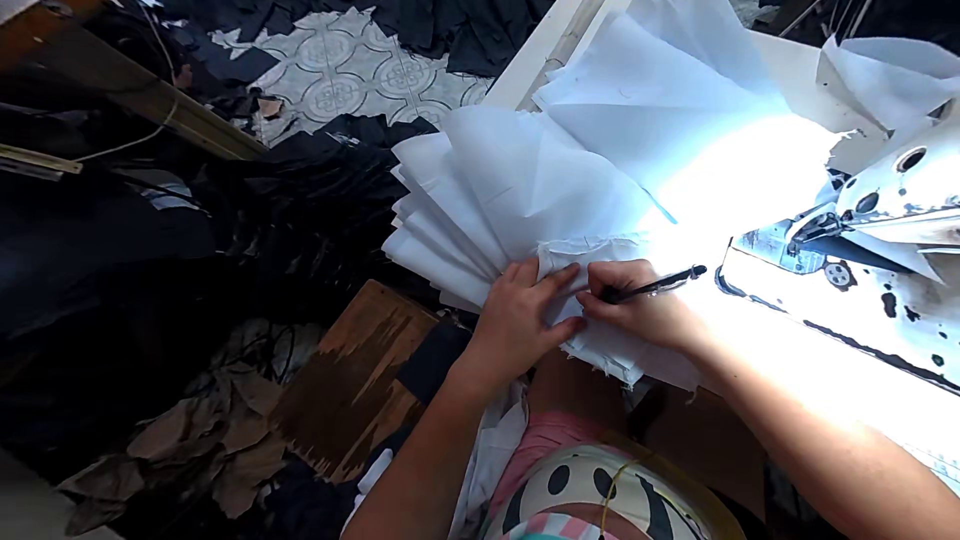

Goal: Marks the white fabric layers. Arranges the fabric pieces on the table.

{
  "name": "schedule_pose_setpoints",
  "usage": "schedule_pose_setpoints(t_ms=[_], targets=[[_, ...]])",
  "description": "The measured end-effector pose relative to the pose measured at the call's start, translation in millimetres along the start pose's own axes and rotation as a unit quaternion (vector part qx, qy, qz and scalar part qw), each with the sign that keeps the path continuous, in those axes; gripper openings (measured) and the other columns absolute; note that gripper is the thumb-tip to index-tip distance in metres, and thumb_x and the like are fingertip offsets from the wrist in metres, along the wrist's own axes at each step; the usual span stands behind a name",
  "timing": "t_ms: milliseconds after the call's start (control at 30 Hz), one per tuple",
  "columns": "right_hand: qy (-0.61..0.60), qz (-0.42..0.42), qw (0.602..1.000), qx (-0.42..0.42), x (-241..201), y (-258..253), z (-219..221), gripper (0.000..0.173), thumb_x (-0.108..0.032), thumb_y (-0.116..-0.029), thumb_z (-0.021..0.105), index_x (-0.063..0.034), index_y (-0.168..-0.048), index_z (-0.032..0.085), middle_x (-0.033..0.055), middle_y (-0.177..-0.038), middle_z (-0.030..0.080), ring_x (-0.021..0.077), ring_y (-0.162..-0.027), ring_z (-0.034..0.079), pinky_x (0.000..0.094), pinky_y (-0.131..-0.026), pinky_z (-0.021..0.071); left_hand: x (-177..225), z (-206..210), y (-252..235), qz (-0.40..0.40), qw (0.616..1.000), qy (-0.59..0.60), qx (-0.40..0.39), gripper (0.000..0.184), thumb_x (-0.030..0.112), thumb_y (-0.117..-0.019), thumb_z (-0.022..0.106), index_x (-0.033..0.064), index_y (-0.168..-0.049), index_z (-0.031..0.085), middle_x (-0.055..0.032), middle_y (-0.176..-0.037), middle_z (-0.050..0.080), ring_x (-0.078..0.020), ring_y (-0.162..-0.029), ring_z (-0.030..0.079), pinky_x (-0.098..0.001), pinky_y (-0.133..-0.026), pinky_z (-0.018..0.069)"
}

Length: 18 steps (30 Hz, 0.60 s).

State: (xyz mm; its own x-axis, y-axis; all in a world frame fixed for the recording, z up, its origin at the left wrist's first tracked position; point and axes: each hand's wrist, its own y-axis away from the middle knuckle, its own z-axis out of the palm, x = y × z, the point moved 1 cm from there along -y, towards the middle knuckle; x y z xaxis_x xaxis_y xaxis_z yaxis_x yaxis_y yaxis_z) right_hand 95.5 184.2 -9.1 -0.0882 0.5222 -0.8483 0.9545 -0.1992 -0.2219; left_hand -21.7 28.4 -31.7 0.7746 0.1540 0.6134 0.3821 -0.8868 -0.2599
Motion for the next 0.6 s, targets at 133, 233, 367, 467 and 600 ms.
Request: schedule_pose_setpoints(t_ms=[133,233,367,467,600], targets=[[0.013,-0.019,1.000,0.021,3,0,2,0.020,-0.006,-0.0901,0.064,-0.0038,-0.071,0.058,-0.0062,-0.060,0.048,-0.0074,-0.056,0.042,0.0093,-0.053,0.0322,-1,1,1,0.004,1.000,0.000,0.003,0.052,0.041,-0.0844,0.074,0.0111,-0.127,0.073,-0.0264,-0.121,0.066,-0.0436,-0.107,0.063,-0.0610,-0.086,0.0505],[0.018,-0.019,1.000,0.016,2,0,2,0.019,-0.006,-0.0903,0.064,-0.0036,-0.072,0.060,-0.0060,-0.060,0.049,-0.0070,-0.057,0.043,0.0099,-0.054,0.0328,-1,1,0,0.001,1.000,0.000,0.002,0.051,0.040,-0.0844,0.075,0.0107,-0.127,0.073,-0.0261,-0.122,0.066,-0.0431,-0.107,0.063,-0.0604,-0.087,0.0503],[0.025,-0.017,0.999,0.014,2,1,2,0.020,-0.007,-0.0907,0.063,-0.0041,-0.071,0.059,-0.0063,-0.060,0.047,-0.0070,-0.056,0.042,0.0106,-0.053,0.0318,0,1,1,0.002,1.000,0.000,0.001,0.052,0.040,-0.0846,0.074,0.0104,-0.127,0.073,-0.0270,-0.124,0.065,-0.0441,-0.109,0.063,-0.0617,-0.088,0.0495],[-0.009,0.001,1.000,0.028,1,0,0,0.022,-0.006,-0.0913,0.064,-0.0046,-0.071,0.057,-0.0070,-0.060,0.047,-0.0078,-0.056,0.042,0.0091,-0.053,0.0330,-1,-7,4,0.020,0.999,-0.002,-0.042,0.070,0.051,-0.0794,0.075,0.0102,-0.135,0.067,-0.0298,-0.128,0.062,-0.0477,-0.115,0.060,-0.0650,-0.094,0.0472],[-0.139,0.073,0.985,0.071,5,-2,-10,0.030,0.001,-0.0902,0.065,-0.0135,-0.069,0.049,-0.0111,-0.060,0.047,-0.0067,-0.054,0.044,0.0099,-0.053,0.0370,-5,-19,7,0.065,0.996,0.027,-0.049,0.052,0.040,-0.0797,0.078,0.0112,-0.123,0.074,-0.0199,-0.119,0.070,-0.0385,-0.111,0.064,-0.0538,-0.093,0.0522]])
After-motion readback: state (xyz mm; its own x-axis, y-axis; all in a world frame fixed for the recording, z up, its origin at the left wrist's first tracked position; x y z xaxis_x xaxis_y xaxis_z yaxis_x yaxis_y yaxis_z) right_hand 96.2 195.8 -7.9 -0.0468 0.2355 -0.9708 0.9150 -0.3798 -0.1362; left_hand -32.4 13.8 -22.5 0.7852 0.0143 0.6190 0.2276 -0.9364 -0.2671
